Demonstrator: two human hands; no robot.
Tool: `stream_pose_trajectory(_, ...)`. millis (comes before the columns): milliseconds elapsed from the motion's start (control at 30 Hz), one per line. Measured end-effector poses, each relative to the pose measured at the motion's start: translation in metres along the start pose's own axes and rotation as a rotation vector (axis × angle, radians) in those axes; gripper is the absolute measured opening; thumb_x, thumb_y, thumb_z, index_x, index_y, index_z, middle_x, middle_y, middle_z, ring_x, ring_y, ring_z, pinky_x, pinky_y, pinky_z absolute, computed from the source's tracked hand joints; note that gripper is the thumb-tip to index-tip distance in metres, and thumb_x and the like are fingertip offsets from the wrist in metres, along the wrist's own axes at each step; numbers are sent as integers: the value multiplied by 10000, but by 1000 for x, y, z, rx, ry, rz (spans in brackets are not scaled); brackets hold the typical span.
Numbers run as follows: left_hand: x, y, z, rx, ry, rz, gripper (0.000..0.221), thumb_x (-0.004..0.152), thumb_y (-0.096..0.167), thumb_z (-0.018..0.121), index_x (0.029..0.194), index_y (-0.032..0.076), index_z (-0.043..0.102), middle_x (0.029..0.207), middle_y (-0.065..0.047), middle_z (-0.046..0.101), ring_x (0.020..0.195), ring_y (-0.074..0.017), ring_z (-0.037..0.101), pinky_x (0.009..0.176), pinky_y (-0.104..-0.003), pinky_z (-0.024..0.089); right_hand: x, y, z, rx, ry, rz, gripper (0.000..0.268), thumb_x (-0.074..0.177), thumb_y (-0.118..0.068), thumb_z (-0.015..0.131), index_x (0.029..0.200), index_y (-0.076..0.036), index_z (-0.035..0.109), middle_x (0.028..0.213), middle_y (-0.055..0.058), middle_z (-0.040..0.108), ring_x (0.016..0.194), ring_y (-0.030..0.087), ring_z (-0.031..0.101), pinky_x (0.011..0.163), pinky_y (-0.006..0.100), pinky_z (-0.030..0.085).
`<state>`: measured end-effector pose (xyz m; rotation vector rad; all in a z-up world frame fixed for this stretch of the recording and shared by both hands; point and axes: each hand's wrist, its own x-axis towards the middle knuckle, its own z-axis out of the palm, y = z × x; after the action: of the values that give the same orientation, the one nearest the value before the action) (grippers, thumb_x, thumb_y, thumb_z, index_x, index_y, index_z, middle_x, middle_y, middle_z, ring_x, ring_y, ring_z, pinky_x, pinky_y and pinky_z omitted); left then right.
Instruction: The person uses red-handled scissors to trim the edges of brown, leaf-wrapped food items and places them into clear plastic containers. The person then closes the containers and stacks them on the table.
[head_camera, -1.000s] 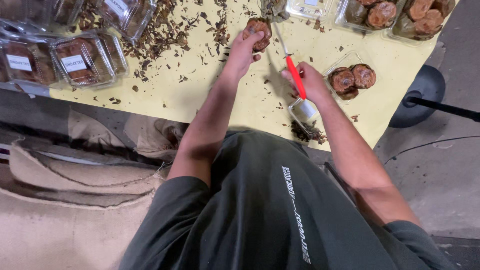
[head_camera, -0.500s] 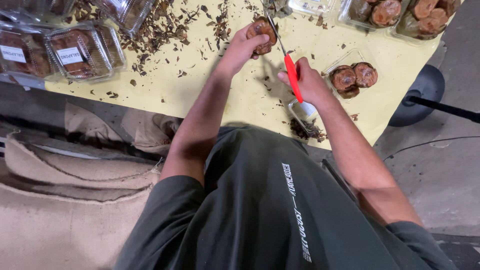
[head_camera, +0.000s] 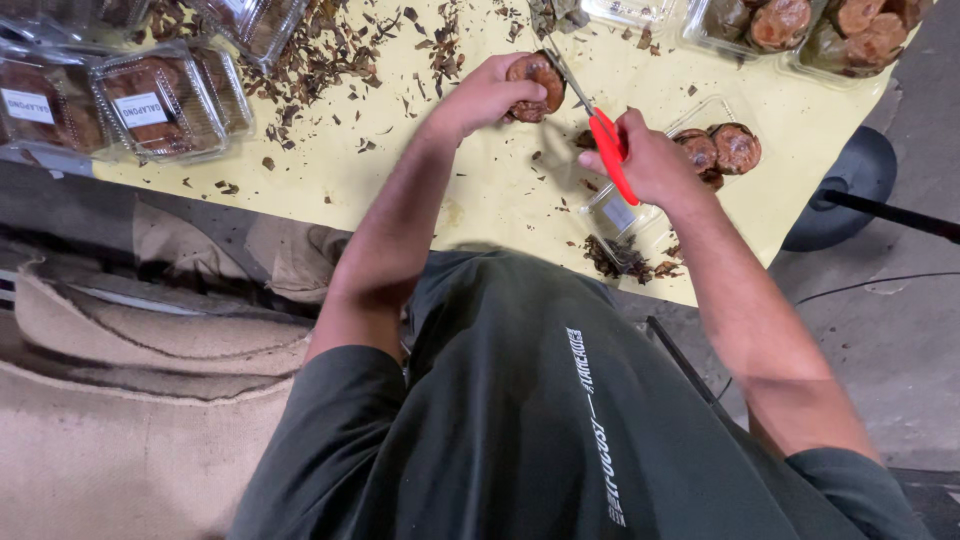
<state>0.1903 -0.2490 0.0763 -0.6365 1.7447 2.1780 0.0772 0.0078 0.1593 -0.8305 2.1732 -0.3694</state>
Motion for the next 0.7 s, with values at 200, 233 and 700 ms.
stream_pose_trajectory(200,1,9,-6,82,-31,84,376,868,194,701,1236,117,716,970,15,751,807,-65,681,680,-232,567,1,-1,-20,-181,-136,198,694,865,-714,705,1101,-68,616,914,152,725,848,321,702,827,470,542)
stream_pose_trajectory(233,4,9,-8,75,-41,71,380,862,195,700,1232,110,713,968,12,746,805,-70,675,679,-239,559,0,3,-24,-141,-114,186,687,859,-704,714,1091,-64,618,907,150,722,839,318,703,810,466,545)
stream_pose_trajectory(700,16,6,-20,-44,-308,-5,330,849,122,689,1158,6,694,952,-32,731,823,-120,672,789,-288,612,10,9,-31,-136,-137,210,686,813,-701,753,982,-51,613,848,113,711,789,275,674,753,451,527)
